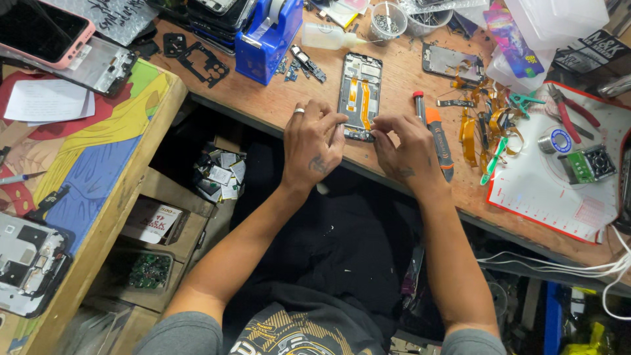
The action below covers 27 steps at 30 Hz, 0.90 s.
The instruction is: The person disassembles a smartphone by unscrewing internal components and prying the screen away from the frame. They use a screwdriver to remove screws and a prying tool to separate the display assembly, then place the parts on the workbench.
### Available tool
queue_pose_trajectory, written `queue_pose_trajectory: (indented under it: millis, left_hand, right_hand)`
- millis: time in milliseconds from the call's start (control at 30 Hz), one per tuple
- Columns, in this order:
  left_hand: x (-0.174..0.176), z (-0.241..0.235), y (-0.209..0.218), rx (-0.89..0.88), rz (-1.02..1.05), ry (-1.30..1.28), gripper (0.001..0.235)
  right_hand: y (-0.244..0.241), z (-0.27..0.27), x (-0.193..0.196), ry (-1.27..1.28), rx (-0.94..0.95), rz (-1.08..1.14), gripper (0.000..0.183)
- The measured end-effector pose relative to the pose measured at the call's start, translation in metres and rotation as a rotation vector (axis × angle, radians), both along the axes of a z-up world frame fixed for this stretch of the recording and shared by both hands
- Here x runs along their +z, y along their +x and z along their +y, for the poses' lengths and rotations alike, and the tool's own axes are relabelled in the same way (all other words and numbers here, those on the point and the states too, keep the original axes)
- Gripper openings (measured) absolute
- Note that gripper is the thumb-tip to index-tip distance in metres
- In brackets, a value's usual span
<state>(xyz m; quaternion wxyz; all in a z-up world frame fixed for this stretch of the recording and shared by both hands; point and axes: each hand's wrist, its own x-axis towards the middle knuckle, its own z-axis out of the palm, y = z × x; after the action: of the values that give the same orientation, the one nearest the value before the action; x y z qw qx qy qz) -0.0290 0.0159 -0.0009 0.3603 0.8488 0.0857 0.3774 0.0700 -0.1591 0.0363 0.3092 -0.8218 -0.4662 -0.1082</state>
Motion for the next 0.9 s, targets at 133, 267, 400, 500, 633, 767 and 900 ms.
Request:
queue_pose_trajectory:
  millis: [133,267,400,500,633,767,900]
  left_hand:
    - [-0.001,0.000,0.000,0.000,0.028,-0.016,0.016]
    - [-0.001,0.000,-0.001,-0.008,0.017,-0.036,0.016]
    - [0.000,0.001,-0.002,-0.007,0.014,-0.026,0.015]
    - [-0.001,0.001,-0.002,-0.024,0.024,-0.052,0.014]
    - [-0.002,0.002,-0.001,-0.006,-0.010,-0.021,0.014]
    - [-0.001,0.002,-0.002,-0.018,0.007,-0.044,0.014]
    - [0.000,0.003,-0.003,-0.024,0.011,-0.044,0.013]
  right_hand:
    - [0.006,0.004,0.008,-0.069,0.065,-0.003,0.020]
    - [0.014,0.007,0.013,-0.186,0.089,-0.007,0.019]
    - [0.022,0.011,0.015,-0.294,0.106,-0.011,0.016]
    - [0.024,0.011,0.013,-0.338,0.175,-0.096,0.016]
    - [0.019,0.008,0.007,-0.388,0.236,-0.296,0.019]
    - [0.017,0.003,0.002,-0.321,0.252,-0.344,0.023]
    - [0.023,0.001,0.002,-0.181,0.206,-0.112,0.027]
